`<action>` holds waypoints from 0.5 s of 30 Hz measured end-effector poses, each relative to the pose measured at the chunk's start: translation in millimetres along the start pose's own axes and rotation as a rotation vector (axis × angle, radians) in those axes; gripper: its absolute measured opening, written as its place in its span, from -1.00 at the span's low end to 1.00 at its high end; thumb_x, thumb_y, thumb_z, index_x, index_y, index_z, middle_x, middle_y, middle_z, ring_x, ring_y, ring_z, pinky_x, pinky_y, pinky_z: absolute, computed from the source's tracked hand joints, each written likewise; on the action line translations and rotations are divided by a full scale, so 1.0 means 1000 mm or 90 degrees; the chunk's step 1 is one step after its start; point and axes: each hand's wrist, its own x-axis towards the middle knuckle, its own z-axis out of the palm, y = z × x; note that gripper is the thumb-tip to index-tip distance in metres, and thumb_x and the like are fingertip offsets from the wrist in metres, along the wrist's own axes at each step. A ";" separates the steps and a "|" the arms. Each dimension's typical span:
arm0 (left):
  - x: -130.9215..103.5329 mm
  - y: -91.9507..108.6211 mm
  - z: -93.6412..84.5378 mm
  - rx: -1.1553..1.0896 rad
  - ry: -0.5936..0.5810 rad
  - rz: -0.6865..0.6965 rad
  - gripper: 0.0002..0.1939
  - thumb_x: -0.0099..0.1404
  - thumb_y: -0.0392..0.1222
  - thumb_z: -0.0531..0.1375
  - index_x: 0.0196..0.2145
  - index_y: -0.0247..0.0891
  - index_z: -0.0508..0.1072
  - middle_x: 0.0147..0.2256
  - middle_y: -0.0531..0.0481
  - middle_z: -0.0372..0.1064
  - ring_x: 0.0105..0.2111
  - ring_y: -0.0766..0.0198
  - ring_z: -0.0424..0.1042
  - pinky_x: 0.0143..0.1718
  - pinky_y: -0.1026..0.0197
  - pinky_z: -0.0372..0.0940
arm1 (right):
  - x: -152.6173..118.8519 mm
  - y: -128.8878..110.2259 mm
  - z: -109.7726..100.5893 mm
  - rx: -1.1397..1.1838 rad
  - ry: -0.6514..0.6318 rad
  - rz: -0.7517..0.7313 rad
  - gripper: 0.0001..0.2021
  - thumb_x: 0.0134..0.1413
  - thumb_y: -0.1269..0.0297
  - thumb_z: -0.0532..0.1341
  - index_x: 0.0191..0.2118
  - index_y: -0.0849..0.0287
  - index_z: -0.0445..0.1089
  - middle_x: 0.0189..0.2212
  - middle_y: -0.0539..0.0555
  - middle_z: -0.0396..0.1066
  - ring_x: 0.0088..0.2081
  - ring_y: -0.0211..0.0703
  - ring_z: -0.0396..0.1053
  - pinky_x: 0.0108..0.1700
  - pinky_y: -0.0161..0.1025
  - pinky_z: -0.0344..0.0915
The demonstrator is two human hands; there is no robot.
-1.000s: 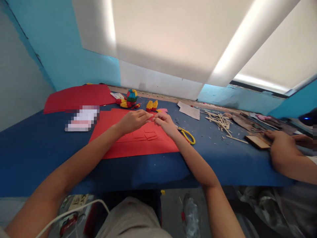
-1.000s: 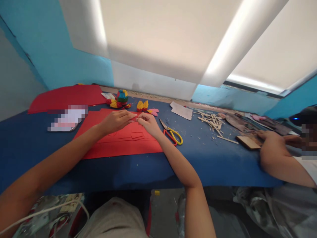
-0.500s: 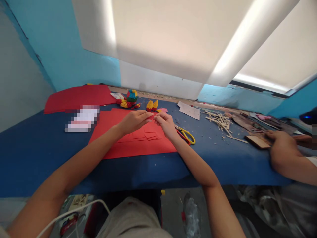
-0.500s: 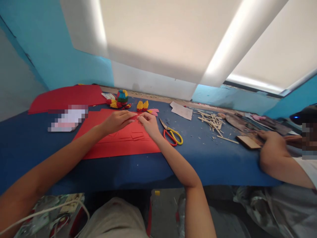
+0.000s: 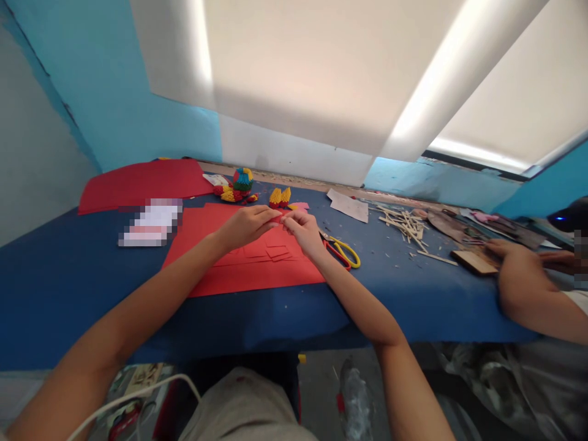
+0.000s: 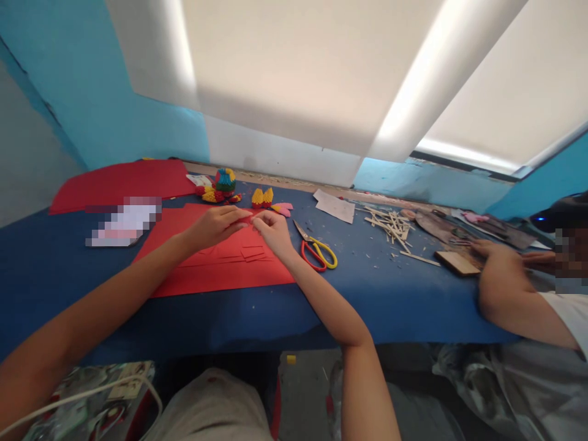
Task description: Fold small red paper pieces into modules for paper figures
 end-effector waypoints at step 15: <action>0.001 0.003 -0.003 0.010 -0.029 0.023 -0.71 0.41 -0.12 -0.04 -0.19 -0.31 0.42 -0.26 -0.12 0.48 -0.24 0.22 0.46 -0.22 0.22 0.35 | 0.000 -0.010 -0.008 -0.061 -0.104 0.020 -0.83 -0.14 0.29 0.18 -0.62 0.19 0.24 -0.70 -0.13 0.16 -0.61 -0.40 0.04 -0.54 -0.36 -0.04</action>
